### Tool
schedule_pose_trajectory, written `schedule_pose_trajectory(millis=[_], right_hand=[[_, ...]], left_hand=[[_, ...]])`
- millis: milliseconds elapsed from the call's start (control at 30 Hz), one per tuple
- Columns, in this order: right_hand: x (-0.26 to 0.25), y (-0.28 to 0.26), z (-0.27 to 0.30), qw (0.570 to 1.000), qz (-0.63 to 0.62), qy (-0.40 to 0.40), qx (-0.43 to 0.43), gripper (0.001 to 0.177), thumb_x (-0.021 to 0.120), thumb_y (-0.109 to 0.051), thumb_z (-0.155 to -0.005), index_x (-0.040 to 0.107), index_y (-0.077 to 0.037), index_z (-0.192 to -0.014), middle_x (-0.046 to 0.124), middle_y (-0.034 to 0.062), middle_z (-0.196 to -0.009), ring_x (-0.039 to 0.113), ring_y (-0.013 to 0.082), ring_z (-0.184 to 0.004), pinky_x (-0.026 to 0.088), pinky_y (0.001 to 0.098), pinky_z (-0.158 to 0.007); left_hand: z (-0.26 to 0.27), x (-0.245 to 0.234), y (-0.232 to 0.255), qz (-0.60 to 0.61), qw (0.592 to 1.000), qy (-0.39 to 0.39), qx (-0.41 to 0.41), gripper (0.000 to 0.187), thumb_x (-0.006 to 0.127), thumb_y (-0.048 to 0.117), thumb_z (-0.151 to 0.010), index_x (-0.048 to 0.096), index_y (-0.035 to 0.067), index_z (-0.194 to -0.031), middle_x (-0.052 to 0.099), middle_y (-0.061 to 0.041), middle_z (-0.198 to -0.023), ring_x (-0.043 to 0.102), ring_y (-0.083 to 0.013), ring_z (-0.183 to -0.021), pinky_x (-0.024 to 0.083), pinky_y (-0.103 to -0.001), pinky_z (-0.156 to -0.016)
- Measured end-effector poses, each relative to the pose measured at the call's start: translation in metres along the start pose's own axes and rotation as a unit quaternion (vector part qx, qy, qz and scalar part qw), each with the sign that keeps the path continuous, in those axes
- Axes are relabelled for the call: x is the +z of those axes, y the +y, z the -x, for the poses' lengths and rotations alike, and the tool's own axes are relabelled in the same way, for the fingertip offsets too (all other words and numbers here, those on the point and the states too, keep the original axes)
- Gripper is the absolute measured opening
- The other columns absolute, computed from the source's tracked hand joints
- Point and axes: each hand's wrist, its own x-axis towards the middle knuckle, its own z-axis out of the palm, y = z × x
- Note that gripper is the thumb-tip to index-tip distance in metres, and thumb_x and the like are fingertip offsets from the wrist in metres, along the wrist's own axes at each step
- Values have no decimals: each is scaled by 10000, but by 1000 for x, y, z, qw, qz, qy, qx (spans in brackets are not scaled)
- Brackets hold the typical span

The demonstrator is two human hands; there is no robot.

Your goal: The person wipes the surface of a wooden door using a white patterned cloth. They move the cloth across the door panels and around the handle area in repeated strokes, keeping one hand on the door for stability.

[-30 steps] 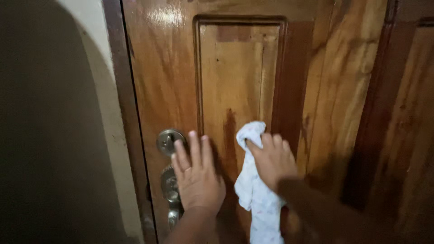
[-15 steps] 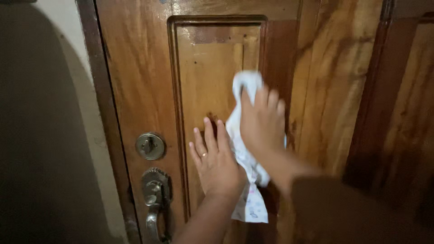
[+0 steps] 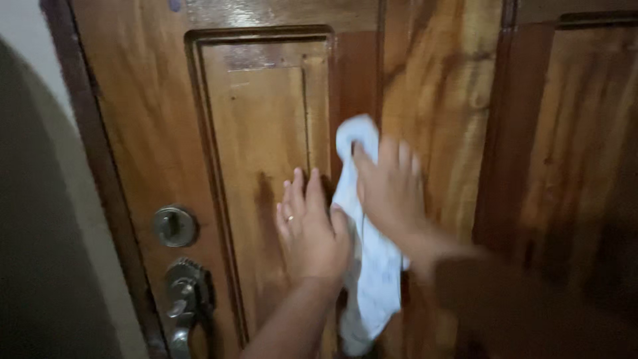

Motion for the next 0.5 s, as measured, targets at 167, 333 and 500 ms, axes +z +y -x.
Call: schedule_pose_trajectory(millis=[167, 333, 500], right_hand=[[-5, 51, -76, 998, -18, 59, 2, 460, 650, -136, -899, 661, -65, -1354, 523, 191, -1145, 503, 386, -1087, 415, 519, -911], [3, 44, -33, 999, 27, 36, 26, 482, 675, -145, -862, 660, -90, -1340, 540, 173, -1097, 519, 366, -1063, 430, 488, -891], [-10, 48, -7, 999, -32, -28, -6, 562, 703, -195, -778, 655, -64, -1322, 563, 154, -1031, 529, 362, -1009, 434, 480, -837]], left_hand=[[-7, 21, 32, 25, 998, 22, 53, 646, 514, 205, -947, 374, 21, -1551, 260, -216, -1661, 184, -384, -1551, 53, -566, -1229], [-19, 38, 48, 44, 997, 42, 44, 653, 515, 240, -962, 362, 24, -1559, 235, -200, -1688, 190, -380, -1558, 70, -558, -1241], [-18, 46, 57, 35, 998, 32, 32, 670, 521, 271, -958, 345, 24, -1556, 204, -206, -1680, 175, -372, -1558, 58, -562, -1233]])
